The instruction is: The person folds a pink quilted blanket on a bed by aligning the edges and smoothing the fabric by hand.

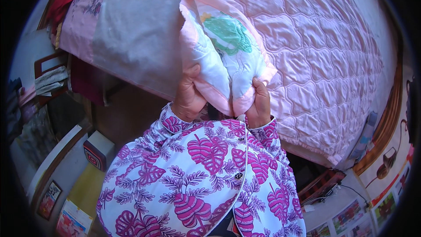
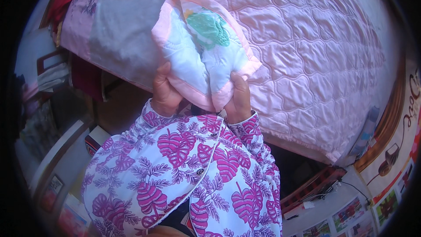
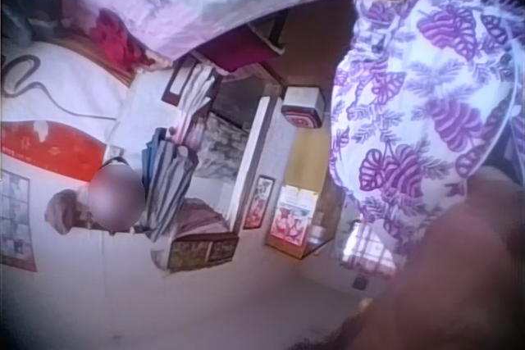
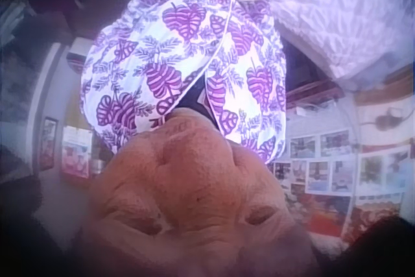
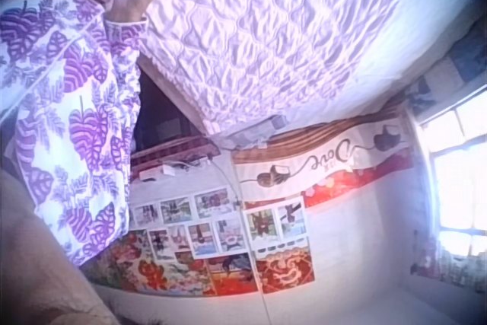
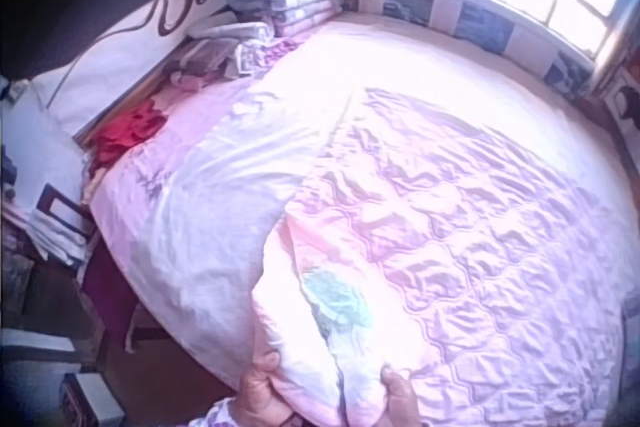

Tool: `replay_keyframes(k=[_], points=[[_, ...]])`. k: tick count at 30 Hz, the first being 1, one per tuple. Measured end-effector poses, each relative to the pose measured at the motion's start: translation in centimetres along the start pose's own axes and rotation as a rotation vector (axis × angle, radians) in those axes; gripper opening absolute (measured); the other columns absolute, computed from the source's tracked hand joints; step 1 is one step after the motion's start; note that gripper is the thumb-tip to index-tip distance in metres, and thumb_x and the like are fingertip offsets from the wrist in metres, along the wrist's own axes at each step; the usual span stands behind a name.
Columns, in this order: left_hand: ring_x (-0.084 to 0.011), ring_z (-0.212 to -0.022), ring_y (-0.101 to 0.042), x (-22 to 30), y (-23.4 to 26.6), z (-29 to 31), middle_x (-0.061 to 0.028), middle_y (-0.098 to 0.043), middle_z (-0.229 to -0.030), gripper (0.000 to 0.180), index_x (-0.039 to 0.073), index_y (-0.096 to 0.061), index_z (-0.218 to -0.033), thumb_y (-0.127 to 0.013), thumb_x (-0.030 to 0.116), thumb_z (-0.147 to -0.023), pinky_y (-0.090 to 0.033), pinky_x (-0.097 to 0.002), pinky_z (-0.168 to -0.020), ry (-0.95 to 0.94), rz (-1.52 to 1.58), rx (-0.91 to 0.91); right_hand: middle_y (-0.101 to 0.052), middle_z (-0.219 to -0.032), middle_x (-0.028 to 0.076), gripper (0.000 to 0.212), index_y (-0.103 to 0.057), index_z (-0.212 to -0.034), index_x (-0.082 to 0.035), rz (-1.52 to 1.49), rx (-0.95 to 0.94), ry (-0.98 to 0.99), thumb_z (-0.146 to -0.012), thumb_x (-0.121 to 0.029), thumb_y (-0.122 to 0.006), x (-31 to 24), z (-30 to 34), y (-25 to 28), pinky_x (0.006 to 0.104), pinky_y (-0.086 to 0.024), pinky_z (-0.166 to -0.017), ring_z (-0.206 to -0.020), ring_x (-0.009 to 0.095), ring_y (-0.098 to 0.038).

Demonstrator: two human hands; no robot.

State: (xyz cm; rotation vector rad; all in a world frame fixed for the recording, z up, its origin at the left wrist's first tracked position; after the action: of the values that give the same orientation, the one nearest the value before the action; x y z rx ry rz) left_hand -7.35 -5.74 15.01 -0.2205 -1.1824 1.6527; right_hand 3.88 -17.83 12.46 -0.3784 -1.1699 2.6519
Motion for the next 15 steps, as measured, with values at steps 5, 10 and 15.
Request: replay_keyframes(k=[5, 10, 15], points=[[-0.0259, -0.113, -0.048, 0.4, -0.6, 0.4, -0.0109, -0.051, -0.121, 0.055, 0.004, -0.039, -0.128, -0.057, 0.025, -0.080, -0.033, -0.0416, -0.101, -0.026, -0.002, -0.022, -0.058, -0.111, 0.016, 0.034, -0.046, -0.117, 0.004, 0.002, 0.033, 0.005, -0.087, -0.011, -0.044, -0.2, -0.2, 1.0, 0.0401, -0.045, -0.092, -0.100, 0.028, -0.058], [-0.0262, -0.114, -0.047, 0.7, -0.8, 0.6, -0.0103, -0.050, -0.123, 0.058, 0.006, -0.037, -0.130, -0.057, 0.024, -0.079, -0.033, -0.0417, -0.101, -0.037, -0.017, -0.036, -0.058, -0.111, 0.016, 0.035, -0.046, -0.117, 0.004, 0.013, 0.073, 0.029, -0.086, -0.010, -0.046, -0.6, 0.1, 1.0, 0.0398, -0.045, -0.092, -0.100, 0.027, -0.058], [-0.0270, -0.116, -0.045, 1.2, 0.0, 1.1, -0.0102, -0.048, -0.125, 0.060, 0.008, -0.036, -0.132, -0.058, 0.024, -0.078, -0.032, -0.0425, -0.102, -0.043, 0.018, 0.020, -0.056, -0.114, 0.017, 0.037, -0.043, -0.120, 0.005, 0.018, 0.069, 0.032, -0.086, -0.012, -0.044, -1.2, 0.0, 2.0, 0.0409, -0.044, -0.094, -0.103, 0.029, -0.056]])
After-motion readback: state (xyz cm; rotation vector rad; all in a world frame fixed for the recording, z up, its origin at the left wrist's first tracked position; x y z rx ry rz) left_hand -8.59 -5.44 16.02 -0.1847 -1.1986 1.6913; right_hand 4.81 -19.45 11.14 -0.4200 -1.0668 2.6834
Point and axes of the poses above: each hand's wrist, its own z-axis away from the middle knuckle, its own y-axis out of the back of the hand, x = y × z, the point moved 3 cm from there along -z, towards the middle knuckle
